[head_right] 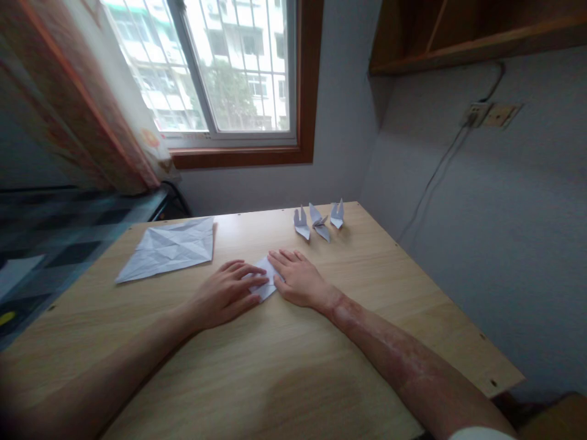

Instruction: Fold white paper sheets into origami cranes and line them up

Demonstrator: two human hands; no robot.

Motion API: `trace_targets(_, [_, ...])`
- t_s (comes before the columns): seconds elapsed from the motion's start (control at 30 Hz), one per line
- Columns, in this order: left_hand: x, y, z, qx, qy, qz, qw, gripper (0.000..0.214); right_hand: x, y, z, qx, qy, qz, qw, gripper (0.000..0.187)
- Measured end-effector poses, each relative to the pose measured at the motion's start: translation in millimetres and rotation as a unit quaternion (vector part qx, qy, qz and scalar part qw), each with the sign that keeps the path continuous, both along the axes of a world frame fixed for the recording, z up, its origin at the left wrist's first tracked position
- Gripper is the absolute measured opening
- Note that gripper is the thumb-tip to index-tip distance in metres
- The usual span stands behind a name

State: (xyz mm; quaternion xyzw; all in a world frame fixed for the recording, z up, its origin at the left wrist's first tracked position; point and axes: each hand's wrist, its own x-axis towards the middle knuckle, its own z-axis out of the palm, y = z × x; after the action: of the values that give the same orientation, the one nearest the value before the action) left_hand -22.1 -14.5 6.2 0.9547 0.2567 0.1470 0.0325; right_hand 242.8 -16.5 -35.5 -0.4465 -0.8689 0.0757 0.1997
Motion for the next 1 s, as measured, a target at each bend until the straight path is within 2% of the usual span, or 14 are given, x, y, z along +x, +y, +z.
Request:
trace_targets(0.13, [0.7, -2.3, 0.3, 0.019, 0.001, 0.008, 1.000, 0.039, -0.1, -1.7, 7.8, 0.041, 0.016, 0.001, 0.999, 0.052])
trace_targets(0.3, [1.2, -0.7, -5.8, 0.042, -0.016, 0.044, 0.998, 0.060, 0.3, -3.4, 13.7, 0.085, 0.058, -0.015, 0.995, 0.028])
trace_targets(0.43, [0.5, 2.4, -10.6, 0.051, -0.027, 0.063, 0.996, 0.047, 0.1, -4.0, 11.6, 0.101, 0.070, -0.023, 0.992, 0.018])
trace_targets(0.7, [4.1, -4.4, -7.0, 0.120, -0.035, 0.022, 0.992, 0.020, 1.0, -5.0, 12.1, 0.082, 0.093, -0.009, 0.992, 0.025])
trace_targets(0.87, [3.5, -6.5, -7.5, 0.142, -0.059, 0.016, 0.988, 0.019, 3.7, -4.7, 11.3, 0.070, 0.110, -0.004, 0.991, 0.040])
trace_targets(1.0, [2.4, -7.7, -10.1, 0.155, -0.061, 0.011, 0.986, 0.017, 3.2, -4.2, 9.2, 0.057, 0.104, 0.041, 0.992, 0.050])
